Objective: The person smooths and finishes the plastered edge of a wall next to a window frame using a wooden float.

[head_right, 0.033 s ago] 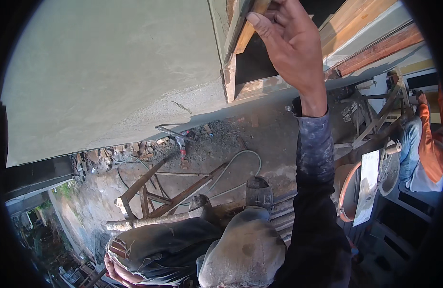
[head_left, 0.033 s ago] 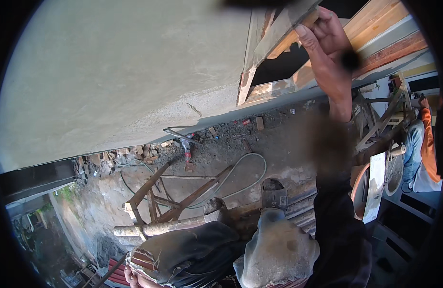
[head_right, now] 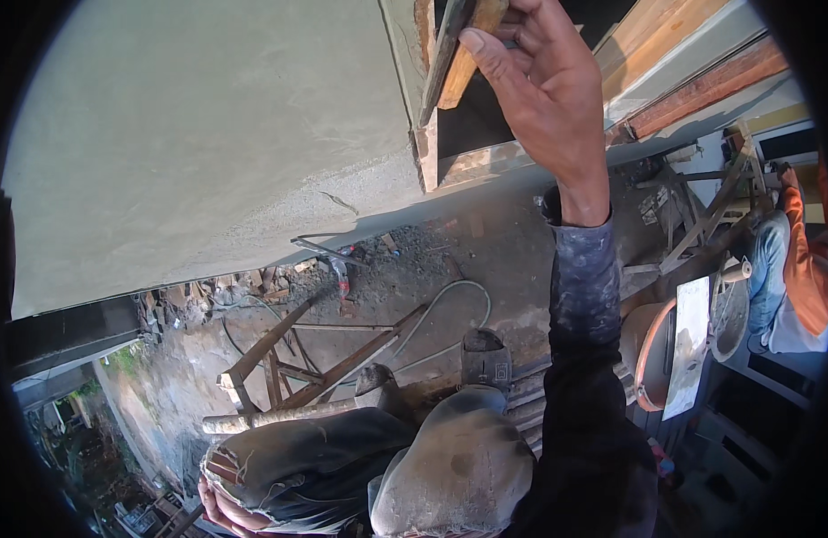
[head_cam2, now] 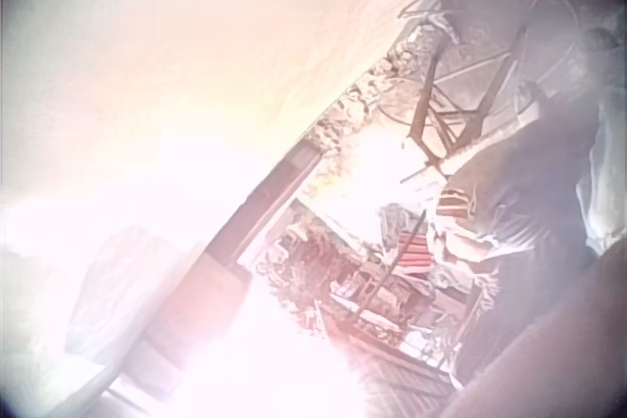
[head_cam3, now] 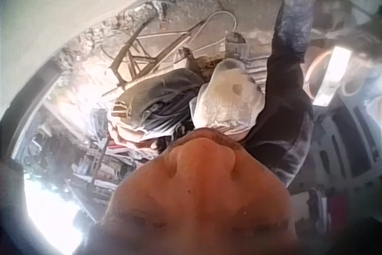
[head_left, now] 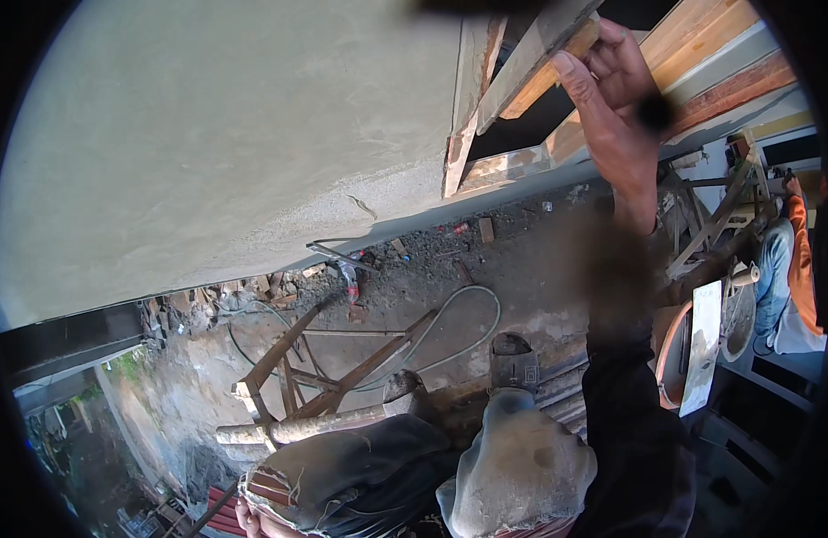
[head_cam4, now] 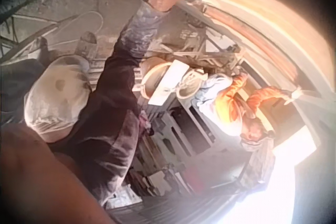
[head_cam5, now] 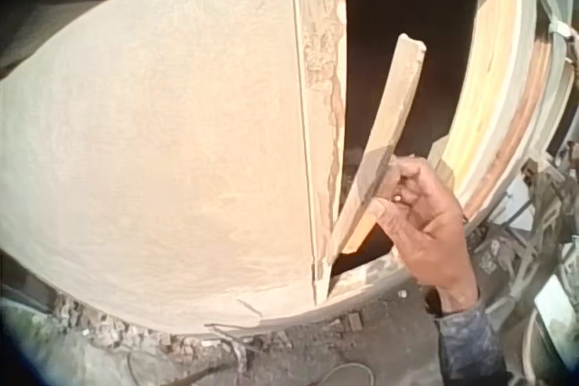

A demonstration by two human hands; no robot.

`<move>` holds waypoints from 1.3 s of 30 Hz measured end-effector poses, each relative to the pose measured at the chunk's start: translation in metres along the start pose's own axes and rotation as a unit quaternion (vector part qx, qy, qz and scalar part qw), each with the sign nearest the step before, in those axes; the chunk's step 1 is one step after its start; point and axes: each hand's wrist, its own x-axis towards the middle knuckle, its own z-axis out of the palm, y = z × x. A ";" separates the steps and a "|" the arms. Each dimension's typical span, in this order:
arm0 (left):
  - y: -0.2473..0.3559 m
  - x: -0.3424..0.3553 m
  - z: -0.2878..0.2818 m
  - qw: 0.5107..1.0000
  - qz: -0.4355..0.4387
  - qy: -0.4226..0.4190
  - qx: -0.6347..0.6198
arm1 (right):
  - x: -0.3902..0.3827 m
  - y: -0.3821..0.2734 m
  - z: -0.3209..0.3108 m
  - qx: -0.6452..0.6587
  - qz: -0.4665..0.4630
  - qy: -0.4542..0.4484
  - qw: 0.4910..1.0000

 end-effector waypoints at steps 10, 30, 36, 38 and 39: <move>0.005 0.030 0.008 0.998 0.027 -0.048 -0.039 | -0.193 0.145 0.103 -0.155 0.118 0.188 0.963; 0.019 0.050 0.007 0.993 0.029 -0.098 -0.058 | -0.177 0.147 0.169 -0.157 0.097 0.293 0.938; 0.018 0.047 0.009 0.991 0.028 -0.108 -0.069 | -0.141 0.140 0.182 -0.138 0.044 0.256 0.956; 0.018 0.047 0.010 0.991 0.030 -0.110 -0.073 | -0.142 0.131 0.186 -0.183 -0.010 0.185 0.965; 0.018 0.045 0.010 0.991 0.030 -0.111 -0.074 | -0.146 0.129 0.186 -0.193 -0.034 0.139 0.971</move>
